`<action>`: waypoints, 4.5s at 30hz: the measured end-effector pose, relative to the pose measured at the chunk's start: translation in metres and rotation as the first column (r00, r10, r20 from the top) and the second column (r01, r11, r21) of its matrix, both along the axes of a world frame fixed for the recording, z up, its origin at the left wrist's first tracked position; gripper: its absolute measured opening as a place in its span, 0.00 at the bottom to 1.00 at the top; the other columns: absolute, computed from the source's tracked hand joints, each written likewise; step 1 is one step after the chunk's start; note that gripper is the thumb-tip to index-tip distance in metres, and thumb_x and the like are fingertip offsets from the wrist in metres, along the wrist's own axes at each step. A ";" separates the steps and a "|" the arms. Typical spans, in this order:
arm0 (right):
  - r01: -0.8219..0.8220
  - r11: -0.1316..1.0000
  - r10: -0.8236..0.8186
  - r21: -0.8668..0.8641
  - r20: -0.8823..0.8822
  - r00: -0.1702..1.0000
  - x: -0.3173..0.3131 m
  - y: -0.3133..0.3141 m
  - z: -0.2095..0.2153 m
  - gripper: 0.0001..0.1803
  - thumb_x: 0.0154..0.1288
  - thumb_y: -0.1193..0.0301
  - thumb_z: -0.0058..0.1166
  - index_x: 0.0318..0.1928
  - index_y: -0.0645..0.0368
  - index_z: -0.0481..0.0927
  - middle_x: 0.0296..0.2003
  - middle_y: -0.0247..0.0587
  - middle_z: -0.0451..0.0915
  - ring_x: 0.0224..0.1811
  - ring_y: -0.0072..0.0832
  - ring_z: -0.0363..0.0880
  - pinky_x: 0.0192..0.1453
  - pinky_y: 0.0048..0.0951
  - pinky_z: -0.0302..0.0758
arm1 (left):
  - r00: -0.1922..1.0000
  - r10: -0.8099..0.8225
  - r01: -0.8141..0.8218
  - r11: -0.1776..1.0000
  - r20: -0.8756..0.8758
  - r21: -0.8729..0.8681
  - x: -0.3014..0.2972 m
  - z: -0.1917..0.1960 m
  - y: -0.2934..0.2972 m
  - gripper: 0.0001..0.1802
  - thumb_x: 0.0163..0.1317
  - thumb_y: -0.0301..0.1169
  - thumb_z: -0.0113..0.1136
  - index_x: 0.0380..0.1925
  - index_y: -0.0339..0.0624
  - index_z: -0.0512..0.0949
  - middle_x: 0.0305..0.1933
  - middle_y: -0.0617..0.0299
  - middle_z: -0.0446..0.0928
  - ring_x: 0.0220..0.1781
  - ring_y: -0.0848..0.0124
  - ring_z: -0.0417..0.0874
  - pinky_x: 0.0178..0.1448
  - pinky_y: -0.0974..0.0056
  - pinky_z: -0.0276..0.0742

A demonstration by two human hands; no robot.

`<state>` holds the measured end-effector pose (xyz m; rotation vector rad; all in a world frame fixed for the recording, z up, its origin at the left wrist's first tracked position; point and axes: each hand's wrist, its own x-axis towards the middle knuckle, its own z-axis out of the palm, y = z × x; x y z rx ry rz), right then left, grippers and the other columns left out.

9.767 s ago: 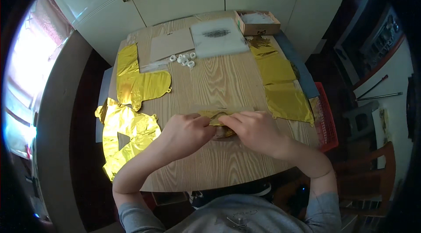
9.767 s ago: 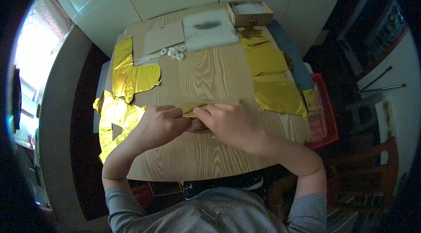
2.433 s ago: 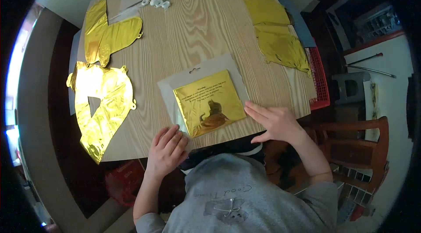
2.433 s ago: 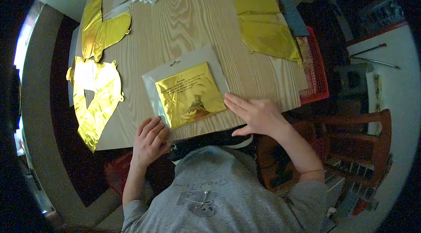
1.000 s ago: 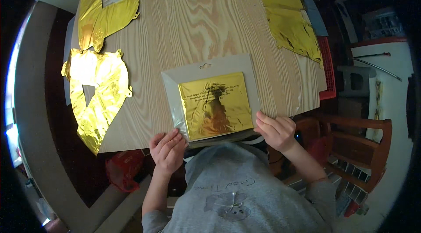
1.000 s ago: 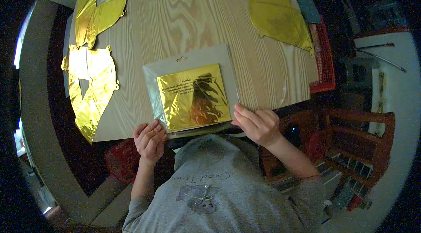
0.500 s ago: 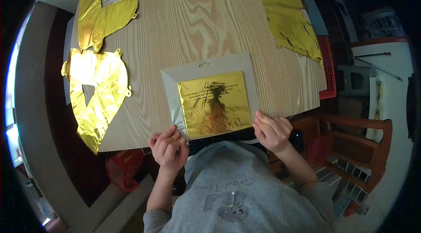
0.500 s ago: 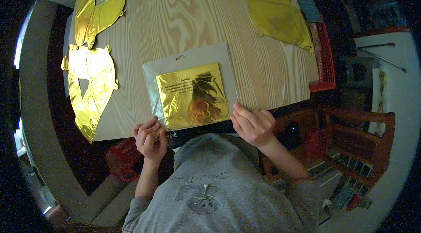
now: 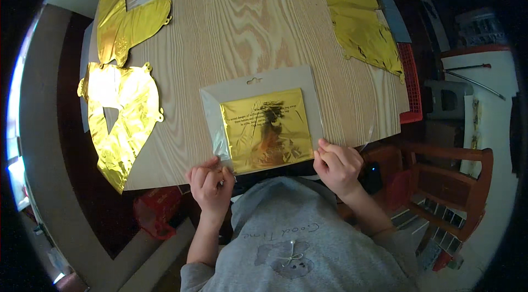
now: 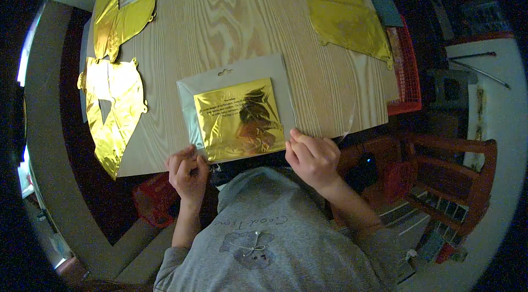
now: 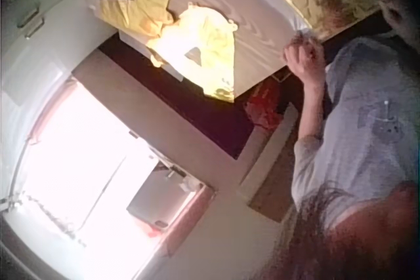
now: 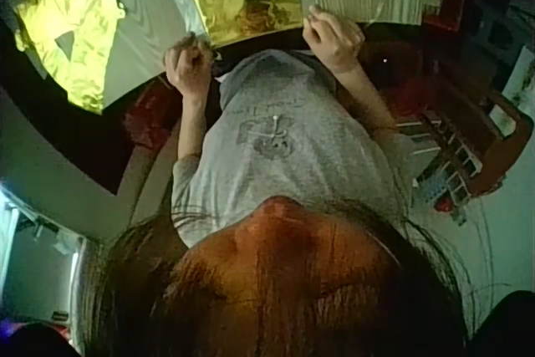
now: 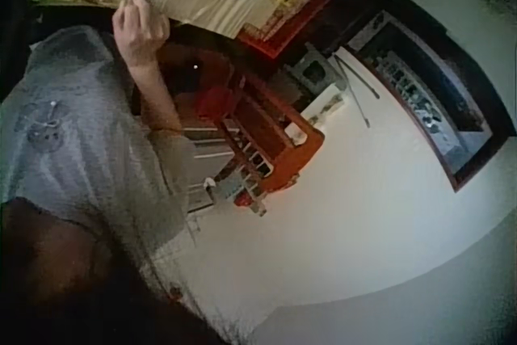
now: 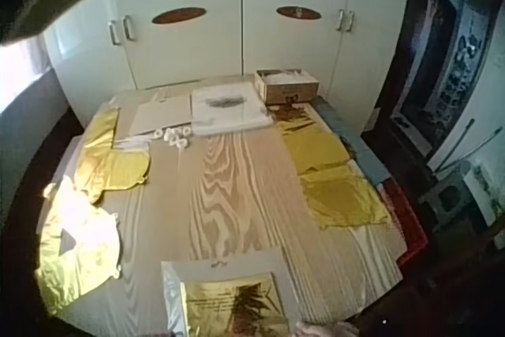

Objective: Folding gold foil star-shaped balloons and inserting them into plastic sleeves with cardboard backings.

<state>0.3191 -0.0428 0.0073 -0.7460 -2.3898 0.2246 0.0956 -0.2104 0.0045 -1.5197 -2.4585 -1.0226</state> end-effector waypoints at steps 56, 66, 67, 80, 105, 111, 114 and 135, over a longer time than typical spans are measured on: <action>-0.178 0.984 0.170 0.007 0.265 0.949 -0.066 0.035 0.018 0.20 0.58 0.70 0.57 0.53 0.57 0.81 0.56 0.38 0.79 0.21 0.27 0.80 0.27 0.28 0.78 | 0.950 -0.286 0.239 0.924 -0.123 -0.300 0.028 0.020 0.094 0.30 0.60 0.35 0.58 0.60 0.28 0.69 0.68 0.42 0.65 0.72 0.51 0.64 0.73 0.48 0.58; -0.162 0.986 0.168 -0.046 0.370 0.914 -0.070 0.040 0.012 0.29 0.59 0.62 0.55 0.61 0.59 0.75 0.64 0.42 0.72 0.17 0.30 0.78 0.24 0.31 0.80 | 0.961 -0.269 0.218 0.884 -0.070 -0.413 0.022 0.016 0.101 0.37 0.61 0.46 0.53 0.65 0.32 0.65 0.71 0.37 0.58 0.74 0.37 0.53 0.74 0.40 0.50; -0.144 0.988 0.153 -0.053 0.404 0.902 -0.071 0.040 0.015 0.31 0.59 0.62 0.56 0.62 0.60 0.73 0.64 0.43 0.72 0.18 0.29 0.79 0.25 0.30 0.80 | 0.961 -0.267 0.214 0.883 -0.071 -0.417 0.021 0.016 0.101 0.38 0.61 0.47 0.52 0.66 0.32 0.64 0.71 0.36 0.57 0.74 0.37 0.53 0.74 0.40 0.50; -0.054 0.998 0.051 -0.009 0.498 0.866 -0.068 0.041 0.015 0.39 0.56 0.57 0.58 0.66 0.64 0.67 0.65 0.53 0.69 0.21 0.31 0.81 0.26 0.29 0.80 | 0.985 -0.128 0.041 0.831 -0.119 -0.554 -0.001 0.019 0.084 0.53 0.61 0.64 0.48 0.69 0.24 0.53 0.74 0.34 0.51 0.78 0.44 0.47 0.71 0.28 0.34; -0.066 0.996 0.079 -0.067 0.212 0.974 -0.059 0.040 0.007 0.31 0.55 0.64 0.61 0.60 0.57 0.74 0.62 0.39 0.74 0.28 0.37 0.85 0.30 0.33 0.83 | 0.510 -0.065 0.061 0.997 0.857 0.039 -0.085 0.015 0.104 0.44 0.61 0.30 0.65 0.71 0.32 0.51 0.56 0.51 0.71 0.49 0.69 0.76 0.48 0.69 0.75; -0.094 0.996 0.093 -0.002 0.147 0.985 -0.059 0.043 0.000 0.28 0.58 0.61 0.59 0.58 0.59 0.75 0.62 0.40 0.74 0.22 0.34 0.84 0.26 0.33 0.82 | 0.322 -0.084 -0.023 0.995 0.943 0.097 -0.087 0.038 0.117 0.42 0.62 0.34 0.63 0.71 0.33 0.53 0.57 0.52 0.69 0.48 0.69 0.75 0.48 0.69 0.74; -0.057 0.997 0.069 -0.060 0.220 0.973 -0.058 0.039 0.005 0.31 0.55 0.64 0.61 0.60 0.58 0.74 0.61 0.39 0.75 0.31 0.38 0.86 0.33 0.34 0.83 | 0.298 -0.027 0.020 1.000 0.954 0.022 -0.092 0.041 0.120 0.42 0.63 0.36 0.63 0.70 0.31 0.53 0.56 0.53 0.70 0.46 0.71 0.75 0.46 0.69 0.74; -0.433 0.717 -0.025 -0.547 -0.641 0.767 -0.038 0.079 0.070 0.31 0.66 0.63 0.59 0.63 0.65 0.66 0.59 0.47 0.75 0.24 0.13 0.71 0.27 0.18 0.68 | 0.307 -0.624 0.209 0.781 0.719 0.589 -0.103 0.055 0.098 0.09 0.68 0.28 0.55 0.44 0.36 0.78 0.48 0.58 0.80 0.53 0.71 0.77 0.61 0.63 0.70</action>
